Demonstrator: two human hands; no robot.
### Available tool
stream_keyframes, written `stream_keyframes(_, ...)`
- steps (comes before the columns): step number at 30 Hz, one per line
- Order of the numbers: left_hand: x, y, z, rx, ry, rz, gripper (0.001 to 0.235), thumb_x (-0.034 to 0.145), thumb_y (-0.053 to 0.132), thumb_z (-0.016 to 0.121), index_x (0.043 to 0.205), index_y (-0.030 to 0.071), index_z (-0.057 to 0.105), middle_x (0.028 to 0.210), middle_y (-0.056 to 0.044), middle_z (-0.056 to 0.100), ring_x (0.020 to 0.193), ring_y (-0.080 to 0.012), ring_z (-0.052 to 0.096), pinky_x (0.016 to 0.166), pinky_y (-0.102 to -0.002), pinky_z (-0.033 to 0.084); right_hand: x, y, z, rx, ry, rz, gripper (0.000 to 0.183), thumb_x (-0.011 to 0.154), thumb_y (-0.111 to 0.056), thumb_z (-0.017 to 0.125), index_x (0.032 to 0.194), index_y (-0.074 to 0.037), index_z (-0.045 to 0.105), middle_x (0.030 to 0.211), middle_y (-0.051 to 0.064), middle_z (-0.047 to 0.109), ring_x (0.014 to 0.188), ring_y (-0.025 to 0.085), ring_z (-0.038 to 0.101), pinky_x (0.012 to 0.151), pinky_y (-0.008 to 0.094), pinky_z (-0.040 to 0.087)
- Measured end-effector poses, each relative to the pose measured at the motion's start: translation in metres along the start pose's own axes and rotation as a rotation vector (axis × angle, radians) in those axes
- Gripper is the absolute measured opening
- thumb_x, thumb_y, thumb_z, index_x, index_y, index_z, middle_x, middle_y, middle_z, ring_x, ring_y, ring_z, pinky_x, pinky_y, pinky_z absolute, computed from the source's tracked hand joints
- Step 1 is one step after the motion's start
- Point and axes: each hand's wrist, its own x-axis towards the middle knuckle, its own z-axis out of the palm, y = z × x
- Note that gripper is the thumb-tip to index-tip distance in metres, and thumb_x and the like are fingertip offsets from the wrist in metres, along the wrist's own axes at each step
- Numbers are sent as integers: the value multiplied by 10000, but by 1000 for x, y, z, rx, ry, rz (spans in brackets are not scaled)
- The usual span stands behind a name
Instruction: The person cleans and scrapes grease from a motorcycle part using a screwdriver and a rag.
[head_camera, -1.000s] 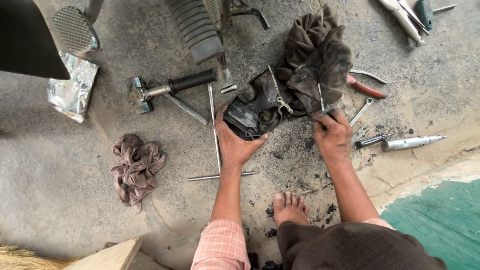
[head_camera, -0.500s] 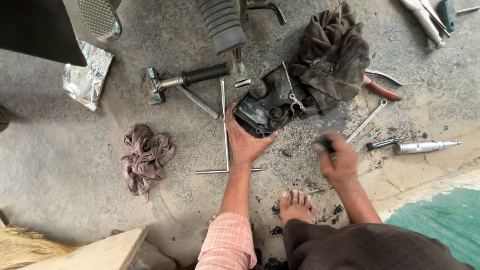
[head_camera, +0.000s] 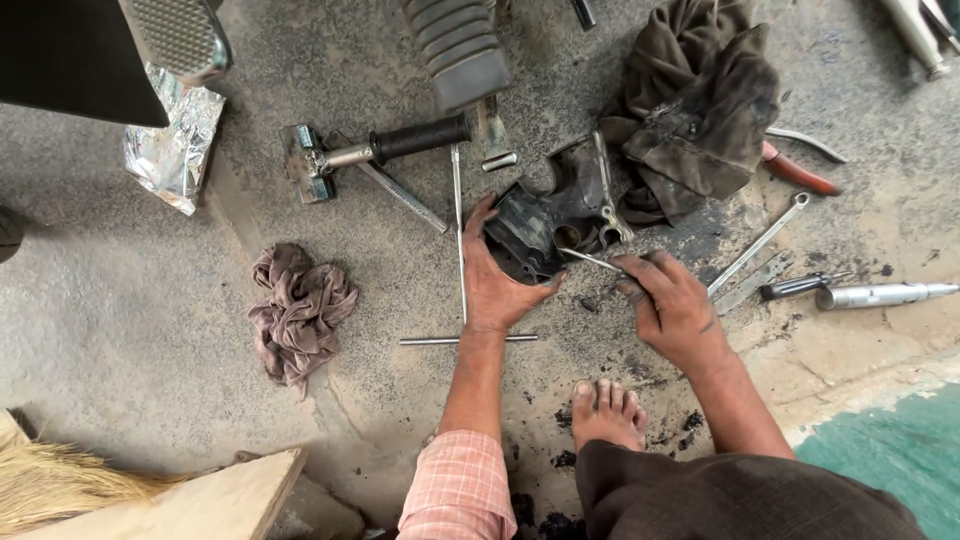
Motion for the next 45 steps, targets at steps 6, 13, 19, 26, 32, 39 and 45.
stream_keyframes(6, 4, 4, -1, -24, -43, -62, 1231, 499, 337, 997, 1498, 27, 349, 1464, -154, 477, 1340, -288, 540, 1169, -382, 476, -7, -4, 13, 107, 48, -54, 300, 969, -79, 638, 1269, -77, 656, 995, 131, 670, 788, 263, 661, 668, 372, 546)
stream_keyframes(13, 3, 2, 1, -20, -5, -38, 1163, 538, 374, 989, 1452, -2, 376, 1475, -190, 481, 1352, -306, 542, 1160, -385, 483, 16, -18, 10, -86, -147, -17, 294, 954, -147, 670, 1237, -67, 678, 810, 76, 622, 650, 206, 626, 583, 337, 529)
stream_keyframes(19, 5, -3, 3, -34, 4, -15, 1117, 541, 355, 988, 1409, 0, 382, 1506, -190, 482, 1407, -321, 519, 1214, -392, 438, 48, -60, -11, -328, -234, -123, 401, 849, -157, 649, 1243, -81, 671, 894, 121, 650, 744, 265, 690, 629, 383, 596)
stream_keyframes(26, 1, -13, 6, -110, 16, 36, 1199, 526, 324, 989, 1478, 14, 328, 1546, -183, 451, 1463, -333, 474, 1267, -407, 404, 63, -80, -1, -427, -471, -61, 440, 818, -38, 613, 1255, 4, 640, 961, 152, 669, 683, 291, 723, 591, 404, 614)
stream_keyframes(32, -2, -18, 7, -161, 35, 57, 1217, 491, 376, 986, 1459, 25, 338, 1558, -186, 442, 1466, -354, 469, 1266, -442, 404, 52, -73, 14, -317, -276, -100, 456, 771, -30, 662, 1222, 36, 655, 996, 201, 663, 680, 317, 725, 575, 402, 610)
stream_keyframes(39, 1, -12, 8, 9, 84, 122, 1188, 569, 428, 957, 1495, 41, 320, 1554, -194, 450, 1453, -395, 462, 1262, -481, 394, 60, -80, 12, -333, -130, -76, 417, 829, -90, 686, 1240, -27, 673, 1047, 170, 696, 677, 291, 725, 536, 381, 593)
stream_keyframes(45, 0, -11, 15, 124, 53, 88, 1180, 647, 398, 898, 1557, 35, 241, 1569, -180, 448, 1454, -398, 443, 1263, -499, 358, 57, -72, 19, -413, -291, 35, 393, 957, -286, 684, 1258, -33, 669, 792, 127, 668, 523, 292, 688, 449, 396, 560)
